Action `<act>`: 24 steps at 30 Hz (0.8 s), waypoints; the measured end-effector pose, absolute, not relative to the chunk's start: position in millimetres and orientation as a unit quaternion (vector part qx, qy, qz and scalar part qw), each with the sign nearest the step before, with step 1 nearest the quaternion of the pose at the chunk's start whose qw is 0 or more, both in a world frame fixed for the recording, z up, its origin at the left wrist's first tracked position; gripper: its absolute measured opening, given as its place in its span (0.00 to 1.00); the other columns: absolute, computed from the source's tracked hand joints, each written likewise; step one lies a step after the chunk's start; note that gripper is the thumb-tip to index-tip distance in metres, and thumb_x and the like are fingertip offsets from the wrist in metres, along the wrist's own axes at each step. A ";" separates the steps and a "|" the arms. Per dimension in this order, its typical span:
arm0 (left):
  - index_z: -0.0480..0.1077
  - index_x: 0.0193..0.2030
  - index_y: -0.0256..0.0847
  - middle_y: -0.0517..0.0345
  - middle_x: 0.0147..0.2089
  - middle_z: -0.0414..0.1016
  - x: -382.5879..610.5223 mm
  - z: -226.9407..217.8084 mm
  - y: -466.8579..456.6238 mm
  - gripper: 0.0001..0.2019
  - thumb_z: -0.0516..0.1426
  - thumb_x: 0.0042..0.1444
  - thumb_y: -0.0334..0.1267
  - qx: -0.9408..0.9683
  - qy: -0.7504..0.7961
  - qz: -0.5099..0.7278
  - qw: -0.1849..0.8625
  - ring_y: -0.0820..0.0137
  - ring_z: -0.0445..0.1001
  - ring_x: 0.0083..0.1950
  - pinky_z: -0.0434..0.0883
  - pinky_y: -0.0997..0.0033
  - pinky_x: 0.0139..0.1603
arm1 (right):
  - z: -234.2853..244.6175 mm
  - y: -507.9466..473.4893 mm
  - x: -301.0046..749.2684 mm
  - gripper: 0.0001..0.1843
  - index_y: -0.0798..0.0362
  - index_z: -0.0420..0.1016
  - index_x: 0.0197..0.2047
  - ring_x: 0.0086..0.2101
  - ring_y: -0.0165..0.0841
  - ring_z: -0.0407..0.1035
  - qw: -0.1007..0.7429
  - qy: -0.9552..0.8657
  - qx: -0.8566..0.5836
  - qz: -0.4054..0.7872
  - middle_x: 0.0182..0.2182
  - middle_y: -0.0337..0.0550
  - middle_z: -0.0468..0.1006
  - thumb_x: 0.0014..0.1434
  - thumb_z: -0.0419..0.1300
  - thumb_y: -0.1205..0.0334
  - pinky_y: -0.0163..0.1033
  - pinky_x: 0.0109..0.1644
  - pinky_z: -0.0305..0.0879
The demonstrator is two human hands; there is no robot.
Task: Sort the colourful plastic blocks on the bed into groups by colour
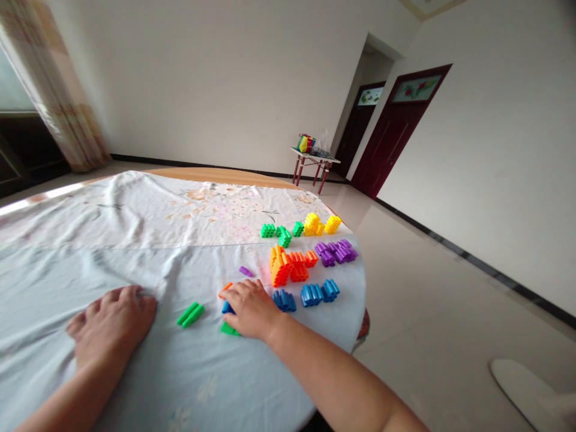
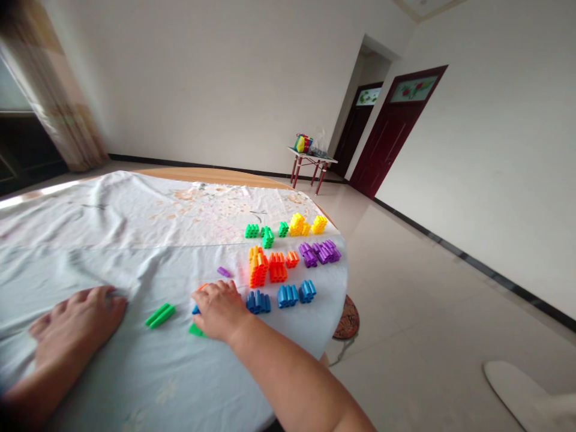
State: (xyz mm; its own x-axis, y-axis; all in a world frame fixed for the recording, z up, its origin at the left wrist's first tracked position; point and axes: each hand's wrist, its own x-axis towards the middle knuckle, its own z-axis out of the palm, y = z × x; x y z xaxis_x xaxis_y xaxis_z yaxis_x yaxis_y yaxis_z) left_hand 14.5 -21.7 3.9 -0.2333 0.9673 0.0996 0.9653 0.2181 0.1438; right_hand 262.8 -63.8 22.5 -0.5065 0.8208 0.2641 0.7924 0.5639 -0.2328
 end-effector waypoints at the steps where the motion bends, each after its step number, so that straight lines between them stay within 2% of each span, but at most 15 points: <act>1: 0.62 0.54 0.39 0.41 0.58 0.61 14.8 4.3 -21.8 0.26 0.38 0.57 0.50 0.619 0.781 0.086 0.007 0.49 0.57 0.58 0.49 0.54 0.56 | 22.3 -63.4 263.5 0.21 0.51 0.67 0.50 0.47 0.38 0.64 0.173 -0.867 -0.466 0.040 0.46 0.44 0.73 0.53 0.62 0.59 0.44 0.52 0.58; 10: 0.62 0.54 0.38 0.40 0.57 0.61 16.1 6.7 -25.0 0.27 0.35 0.58 0.49 0.621 0.779 0.080 0.015 0.50 0.57 0.57 0.50 0.55 0.56 | 28.5 -74.1 300.9 0.23 0.51 0.66 0.52 0.49 0.36 0.62 0.206 -0.858 -0.468 0.054 0.47 0.44 0.71 0.53 0.62 0.62 0.42 0.55 0.55; 24: 0.62 0.54 0.38 0.41 0.57 0.61 15.9 3.0 -22.8 0.27 0.36 0.58 0.50 0.622 0.779 0.080 0.002 0.49 0.57 0.57 0.50 0.54 0.55 | 40.5 -88.0 352.4 0.22 0.49 0.69 0.51 0.46 0.37 0.64 0.178 -0.828 -0.528 0.068 0.43 0.43 0.72 0.52 0.63 0.63 0.43 0.51 0.56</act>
